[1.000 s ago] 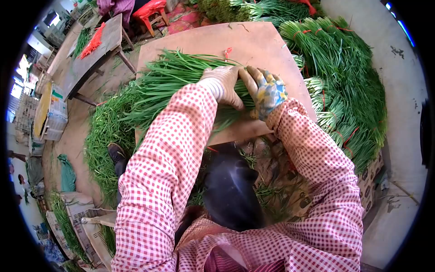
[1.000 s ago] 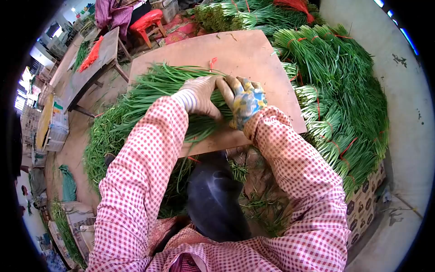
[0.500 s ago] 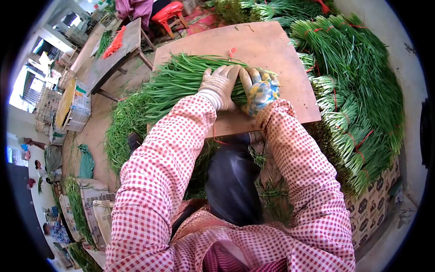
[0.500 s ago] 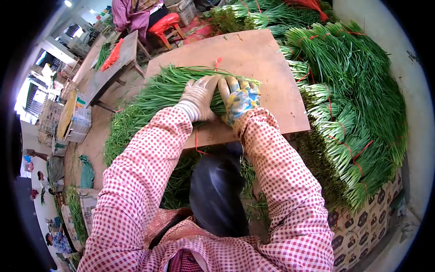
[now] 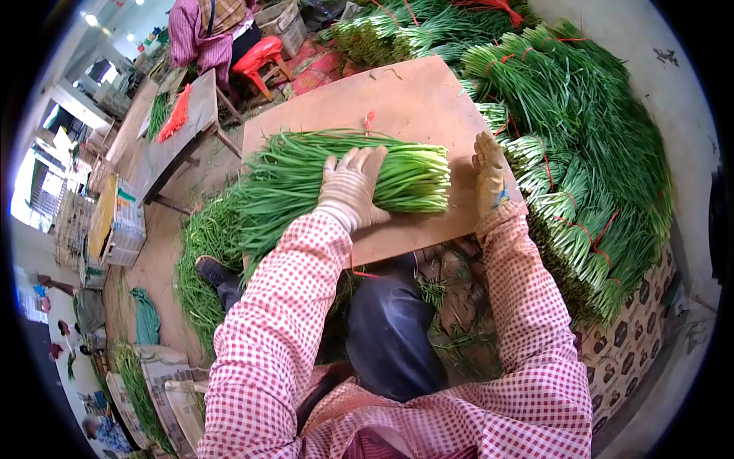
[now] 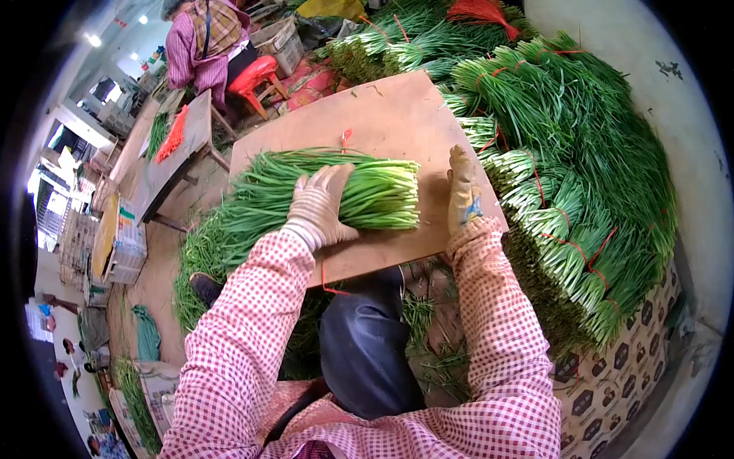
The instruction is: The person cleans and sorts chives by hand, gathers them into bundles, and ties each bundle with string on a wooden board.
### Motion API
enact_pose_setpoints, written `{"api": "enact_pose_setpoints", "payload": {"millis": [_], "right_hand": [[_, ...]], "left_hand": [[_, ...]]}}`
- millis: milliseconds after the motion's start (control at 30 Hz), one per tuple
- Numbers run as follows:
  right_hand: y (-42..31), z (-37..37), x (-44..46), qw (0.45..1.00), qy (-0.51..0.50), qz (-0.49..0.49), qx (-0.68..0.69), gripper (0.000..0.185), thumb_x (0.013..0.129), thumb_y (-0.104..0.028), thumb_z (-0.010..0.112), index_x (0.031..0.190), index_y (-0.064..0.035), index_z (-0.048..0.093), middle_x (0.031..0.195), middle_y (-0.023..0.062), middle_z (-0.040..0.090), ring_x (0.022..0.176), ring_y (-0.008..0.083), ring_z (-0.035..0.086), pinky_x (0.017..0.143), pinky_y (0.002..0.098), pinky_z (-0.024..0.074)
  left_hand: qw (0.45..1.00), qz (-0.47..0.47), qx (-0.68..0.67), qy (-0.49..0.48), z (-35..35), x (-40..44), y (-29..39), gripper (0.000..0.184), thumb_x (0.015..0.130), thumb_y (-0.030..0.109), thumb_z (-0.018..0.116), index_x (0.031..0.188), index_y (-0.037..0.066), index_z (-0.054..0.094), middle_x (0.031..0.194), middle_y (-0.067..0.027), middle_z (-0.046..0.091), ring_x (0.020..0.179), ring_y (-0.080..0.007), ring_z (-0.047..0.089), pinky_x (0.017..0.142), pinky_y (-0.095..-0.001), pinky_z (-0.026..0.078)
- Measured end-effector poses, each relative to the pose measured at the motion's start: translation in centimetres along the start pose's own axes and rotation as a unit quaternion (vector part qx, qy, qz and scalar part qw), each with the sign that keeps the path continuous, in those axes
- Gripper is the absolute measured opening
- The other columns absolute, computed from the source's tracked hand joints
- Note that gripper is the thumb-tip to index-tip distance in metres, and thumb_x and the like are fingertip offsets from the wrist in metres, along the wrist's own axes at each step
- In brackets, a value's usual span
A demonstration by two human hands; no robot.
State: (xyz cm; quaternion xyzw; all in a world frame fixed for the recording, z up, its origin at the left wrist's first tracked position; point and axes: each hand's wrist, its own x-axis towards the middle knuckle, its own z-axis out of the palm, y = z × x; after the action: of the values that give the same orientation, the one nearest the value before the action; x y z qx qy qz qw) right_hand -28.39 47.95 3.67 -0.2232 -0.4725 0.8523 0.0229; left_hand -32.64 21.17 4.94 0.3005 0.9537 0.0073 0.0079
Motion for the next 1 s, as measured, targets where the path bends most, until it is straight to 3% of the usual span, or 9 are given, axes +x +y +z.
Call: {"api": "enact_pose_setpoints", "payload": {"millis": [100, 200, 367, 567, 633, 767, 900, 933, 1000], "right_hand": [[8.7, 2.0, 2.6, 0.999, 0.034, -0.017, -0.03, 0.073, 0.097, -0.057, 0.03, 0.149, -0.0073, 0.022, 0.153, 0.0164, 0.025, 0.142, 0.0268, 0.024, 0.117, 0.0395, 0.016], [10.2, 2.1, 3.0, 0.883, -0.101, -0.318, -0.33, 0.079, 0.093, -0.063, 0.032, 0.149, -0.0071, 0.024, 0.152, 0.0143, 0.028, 0.141, 0.0276, 0.026, 0.114, 0.0413, 0.0219], [4.2, 1.9, 4.4, 0.921, -0.197, -0.156, -0.297, 0.087, 0.088, -0.073, 0.032, 0.147, -0.01, 0.029, 0.151, 0.0116, 0.032, 0.142, 0.0229, 0.022, 0.113, 0.0461, 0.0172], [-0.8, 10.7, 8.6, 0.742, -0.249, 0.053, -0.62, 0.104, 0.074, -0.081, 0.048, 0.14, -0.0005, 0.04, 0.139, 0.0224, 0.046, 0.133, 0.0321, 0.04, 0.111, 0.0405, 0.0293], [-0.5, 12.5, 9.0, 0.587, -0.261, 0.008, -0.766, 0.108, 0.069, -0.081, 0.057, 0.14, -0.0011, 0.041, 0.134, 0.0223, 0.05, 0.125, 0.0326, 0.048, 0.107, 0.0424, 0.0348], [-2.1, 15.1, 4.8, 0.538, -0.452, 0.105, -0.704, 0.112, 0.065, -0.075, 0.067, 0.141, 0.0006, 0.036, 0.135, 0.0241, 0.049, 0.128, 0.0321, 0.045, 0.106, 0.0393, 0.0359], [-0.9, 15.4, 2.5, 0.432, -0.383, 0.011, -0.816, 0.123, 0.055, -0.067, 0.079, 0.143, 0.0021, 0.028, 0.134, 0.0251, 0.048, 0.127, 0.0333, 0.046, 0.105, 0.0383, 0.0376], [-0.5, 15.5, 2.0, 0.47, -0.347, -0.012, -0.811, 0.112, 0.049, -0.044, 0.089, 0.139, -0.0034, 0.037, 0.118, 0.0227, 0.059, 0.112, 0.0329, 0.058, 0.093, 0.0396, 0.0472], [0.0, 15.1, 1.7, 0.496, -0.346, -0.019, -0.796, 0.11, 0.049, -0.042, 0.089, 0.138, -0.0036, 0.037, 0.118, 0.0223, 0.06, 0.111, 0.033, 0.058, 0.092, 0.0391, 0.0477]], "left_hand": [[1.0, 0.008, 0.0, 0.017, 0.7, -0.1, -0.3, 0.115, 0.05, 0.045, 0.085, 0.145, 0.014, 0.028, 0.142, -0.0149, 0.04, 0.135, -0.0321, 0.034, 0.11, -0.0543, 0.024], [1.0, -0.002, -0.031, 0.004, 0.1, -0.7, -1.0, 0.112, 0.052, 0.043, 0.084, 0.145, 0.013, 0.028, 0.141, -0.0153, 0.041, 0.134, -0.0322, 0.035, 0.11, -0.055, 0.023], [0.999, 0.0, -0.033, -0.001, 0.2, -0.7, -1.0, 0.108, 0.055, 0.043, 0.082, 0.145, 0.013, 0.029, 0.141, -0.0142, 0.042, 0.134, -0.0321, 0.035, 0.111, -0.0547, 0.022], [0.999, 0.008, -0.045, -0.003, 0.2, -0.5, -1.1, 0.102, 0.06, 0.046, 0.079, 0.143, 0.013, 0.03, 0.141, -0.0125, 0.042, 0.135, -0.0308, 0.035, 0.111, -0.0553, 0.021], [0.998, 0.002, -0.057, -0.018, 0.1, -0.4, -1.1, 0.098, 0.061, 0.046, 0.078, 0.141, 0.013, 0.032, 0.14, -0.0125, 0.043, 0.135, -0.0305, 0.035, 0.11, -0.0555, 0.02], [0.994, 0.002, -0.109, 0.005, 0.6, -0.1, -1.5, 0.093, 0.062, 0.048, 0.077, 0.137, 0.013, 0.034, 0.135, -0.0126, 0.046, 0.133, -0.0305, 0.037, 0.11, -0.0554, 0.021], [0.995, 0.003, -0.088, 0.055, 2.4, -0.1, -1.5, 0.094, 0.062, 0.049, 0.078, 0.136, 0.011, 0.034, 0.133, -0.0147, 0.047, 0.131, -0.0305, 0.04, 0.11, -0.0553, 0.022], [0.995, 0.004, -0.089, 0.054, 2.6, 0.0, -1.6, 0.096, 0.062, 0.05, 0.078, 0.136, 0.01, 0.034, 0.133, -0.0146, 0.047, 0.131, -0.0301, 0.04, 0.11, -0.0547, 0.023], [0.995, 0.009, -0.098, 0.034, 1.7, 0.0, -1.8, 0.097, 0.061, 0.05, 0.079, 0.137, 0.01, 0.034, 0.133, -0.0145, 0.047, 0.131, -0.0301, 0.04, 0.109, -0.0544, 0.023]]}}
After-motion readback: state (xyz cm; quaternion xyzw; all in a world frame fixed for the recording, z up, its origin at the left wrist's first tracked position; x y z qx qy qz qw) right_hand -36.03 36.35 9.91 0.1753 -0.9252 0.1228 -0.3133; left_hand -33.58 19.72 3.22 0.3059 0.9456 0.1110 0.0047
